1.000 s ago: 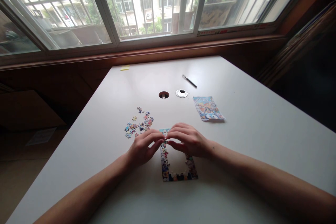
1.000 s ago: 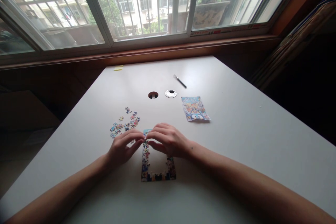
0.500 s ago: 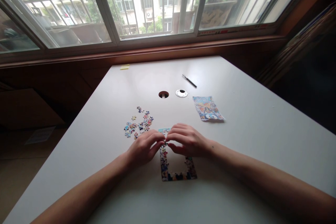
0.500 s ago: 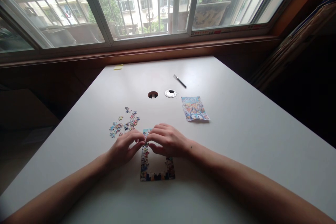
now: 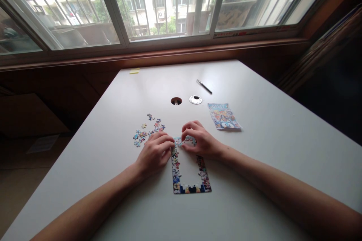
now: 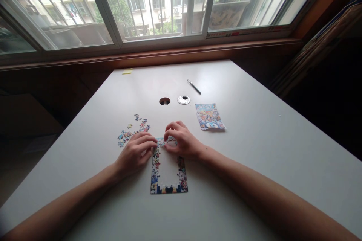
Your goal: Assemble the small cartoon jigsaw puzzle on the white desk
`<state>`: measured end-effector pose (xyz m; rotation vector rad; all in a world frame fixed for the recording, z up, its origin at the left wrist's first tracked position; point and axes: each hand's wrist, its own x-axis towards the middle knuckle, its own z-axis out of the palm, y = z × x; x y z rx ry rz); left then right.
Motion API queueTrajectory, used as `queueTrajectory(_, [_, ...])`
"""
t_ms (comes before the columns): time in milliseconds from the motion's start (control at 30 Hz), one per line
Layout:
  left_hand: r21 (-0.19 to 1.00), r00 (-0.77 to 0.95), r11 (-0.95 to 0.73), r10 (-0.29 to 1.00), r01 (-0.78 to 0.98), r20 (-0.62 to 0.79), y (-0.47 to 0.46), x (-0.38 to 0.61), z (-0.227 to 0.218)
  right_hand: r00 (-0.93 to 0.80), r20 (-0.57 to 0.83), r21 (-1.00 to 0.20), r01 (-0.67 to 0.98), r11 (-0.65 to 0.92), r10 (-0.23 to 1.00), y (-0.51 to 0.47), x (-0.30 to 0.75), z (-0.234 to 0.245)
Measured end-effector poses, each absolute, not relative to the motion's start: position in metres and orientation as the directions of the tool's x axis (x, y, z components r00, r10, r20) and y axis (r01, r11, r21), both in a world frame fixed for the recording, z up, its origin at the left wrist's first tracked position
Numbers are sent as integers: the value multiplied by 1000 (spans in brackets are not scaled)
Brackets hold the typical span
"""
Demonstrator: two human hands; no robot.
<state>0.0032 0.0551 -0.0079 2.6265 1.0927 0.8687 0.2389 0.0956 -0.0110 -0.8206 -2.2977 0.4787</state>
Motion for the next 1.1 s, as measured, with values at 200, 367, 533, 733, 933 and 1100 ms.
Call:
queueTrajectory(200, [345, 560, -708, 702, 617, 439, 55, 3, -8, -624, 443, -505, 419, 754, 644, 95, 238, -12])
queueTrajectory(367, [340, 560, -705, 705, 623, 436, 54, 4, -7, -605, 433, -501, 454, 736, 668, 95, 237, -12])
queueTrajectory(533, [344, 561, -709, 700, 615, 441, 54, 4, -7, -606, 430, -500, 457, 736, 669, 95, 237, -12])
queueTrajectory(733, [343, 563, -705, 705, 621, 431, 54, 4, -6, -614, 439, -493, 446, 747, 656, 95, 238, -10])
queueTrajectory(933, [344, 567, -707, 704, 618, 429, 54, 4, -6, -626, 431, -457, 470, 756, 650, 94, 238, -11])
queueTrajectory(1100, [343, 565, -709, 702, 616, 434, 54, 4, -6, -656, 442, -368, 489, 791, 611, 92, 237, -12])
